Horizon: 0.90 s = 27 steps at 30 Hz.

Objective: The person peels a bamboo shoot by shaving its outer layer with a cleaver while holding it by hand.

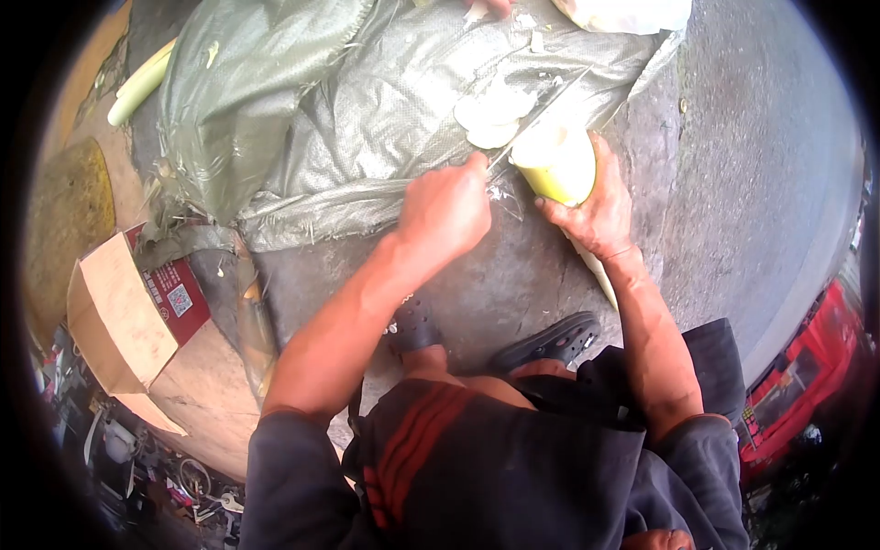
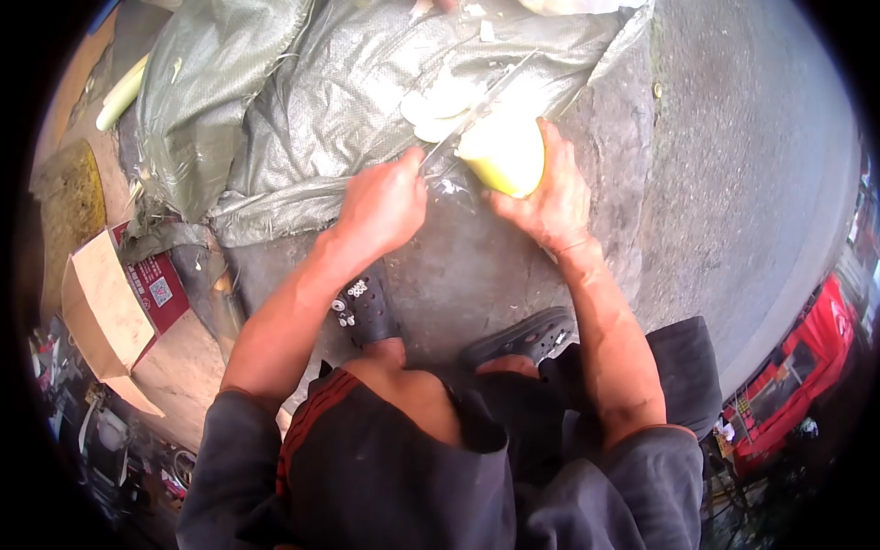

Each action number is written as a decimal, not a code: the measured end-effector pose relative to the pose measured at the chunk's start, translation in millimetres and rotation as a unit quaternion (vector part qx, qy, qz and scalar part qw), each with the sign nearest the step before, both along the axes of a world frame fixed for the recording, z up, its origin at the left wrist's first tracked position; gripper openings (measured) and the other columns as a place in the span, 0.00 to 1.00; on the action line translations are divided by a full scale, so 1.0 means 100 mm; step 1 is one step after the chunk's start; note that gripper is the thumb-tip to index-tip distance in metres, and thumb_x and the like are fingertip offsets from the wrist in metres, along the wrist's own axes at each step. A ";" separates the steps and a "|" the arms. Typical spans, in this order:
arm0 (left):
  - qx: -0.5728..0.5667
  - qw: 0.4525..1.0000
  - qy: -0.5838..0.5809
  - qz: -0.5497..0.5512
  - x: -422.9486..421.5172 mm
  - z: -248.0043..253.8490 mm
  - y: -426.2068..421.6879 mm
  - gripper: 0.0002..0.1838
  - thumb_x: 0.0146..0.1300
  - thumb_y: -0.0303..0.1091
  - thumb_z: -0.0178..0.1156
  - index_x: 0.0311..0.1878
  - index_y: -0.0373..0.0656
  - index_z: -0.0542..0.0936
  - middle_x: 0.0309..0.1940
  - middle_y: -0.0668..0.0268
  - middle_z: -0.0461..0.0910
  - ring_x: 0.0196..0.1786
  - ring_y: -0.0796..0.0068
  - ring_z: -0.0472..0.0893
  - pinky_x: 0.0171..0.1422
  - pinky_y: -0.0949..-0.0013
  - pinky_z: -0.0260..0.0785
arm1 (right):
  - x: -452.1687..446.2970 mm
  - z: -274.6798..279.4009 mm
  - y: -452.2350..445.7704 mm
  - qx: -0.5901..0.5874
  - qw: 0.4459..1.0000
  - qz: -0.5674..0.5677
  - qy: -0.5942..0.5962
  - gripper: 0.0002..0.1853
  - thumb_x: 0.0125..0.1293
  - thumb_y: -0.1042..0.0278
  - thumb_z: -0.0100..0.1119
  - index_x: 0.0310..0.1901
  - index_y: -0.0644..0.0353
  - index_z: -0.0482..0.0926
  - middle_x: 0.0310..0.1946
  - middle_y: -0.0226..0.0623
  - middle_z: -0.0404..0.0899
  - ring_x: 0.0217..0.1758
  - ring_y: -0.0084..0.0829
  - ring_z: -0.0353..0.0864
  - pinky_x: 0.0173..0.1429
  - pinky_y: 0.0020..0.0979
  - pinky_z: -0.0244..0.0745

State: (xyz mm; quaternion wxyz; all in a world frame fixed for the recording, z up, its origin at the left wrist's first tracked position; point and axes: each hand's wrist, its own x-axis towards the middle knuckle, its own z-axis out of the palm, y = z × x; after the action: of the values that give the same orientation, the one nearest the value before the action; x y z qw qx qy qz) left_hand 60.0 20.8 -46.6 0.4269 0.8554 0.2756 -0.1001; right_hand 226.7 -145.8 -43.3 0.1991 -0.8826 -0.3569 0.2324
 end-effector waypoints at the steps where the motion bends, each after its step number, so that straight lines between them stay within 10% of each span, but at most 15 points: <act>1: -0.002 0.999 0.032 -0.007 -0.04 0.08 0.01 0.08 0.67 0.29 0.56 0.46 0.35 0.75 0.24 0.46 0.82 0.29 0.41 0.83 0.35 0.41 0.72 | 0.03 0.01 0.02 -0.001 1.000 0.008 0.016 0.55 0.40 0.52 0.82 0.72 0.57 0.64 0.59 0.51 0.75 0.61 0.54 0.78 0.63 0.49 0.76; 8: -0.026 1.000 0.015 0.004 -0.81 0.67 -0.22 0.06 0.67 0.28 0.58 0.44 0.39 0.74 0.25 0.49 0.82 0.29 0.41 0.82 0.33 0.42 0.70 | 0.08 -0.02 -0.02 0.003 0.998 0.007 0.059 0.55 0.41 0.52 0.81 0.72 0.58 0.64 0.62 0.50 0.75 0.64 0.52 0.78 0.65 0.47 0.75; 27: -0.008 1.000 0.014 0.013 -0.20 0.25 -0.30 0.08 0.62 0.25 0.58 0.43 0.35 0.74 0.21 0.49 0.82 0.27 0.43 0.84 0.33 0.43 0.74 | 0.06 -0.02 -0.02 -0.009 0.999 0.014 0.036 0.56 0.41 0.51 0.81 0.73 0.58 0.64 0.63 0.51 0.75 0.65 0.52 0.77 0.67 0.46 0.75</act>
State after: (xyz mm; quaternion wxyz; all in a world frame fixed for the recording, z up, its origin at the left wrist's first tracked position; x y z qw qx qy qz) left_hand 40.3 -8.8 -21.6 0.4311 0.8470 0.2916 -0.1086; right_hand 232.6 -147.6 -45.0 0.2001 -0.8705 -0.3599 0.2697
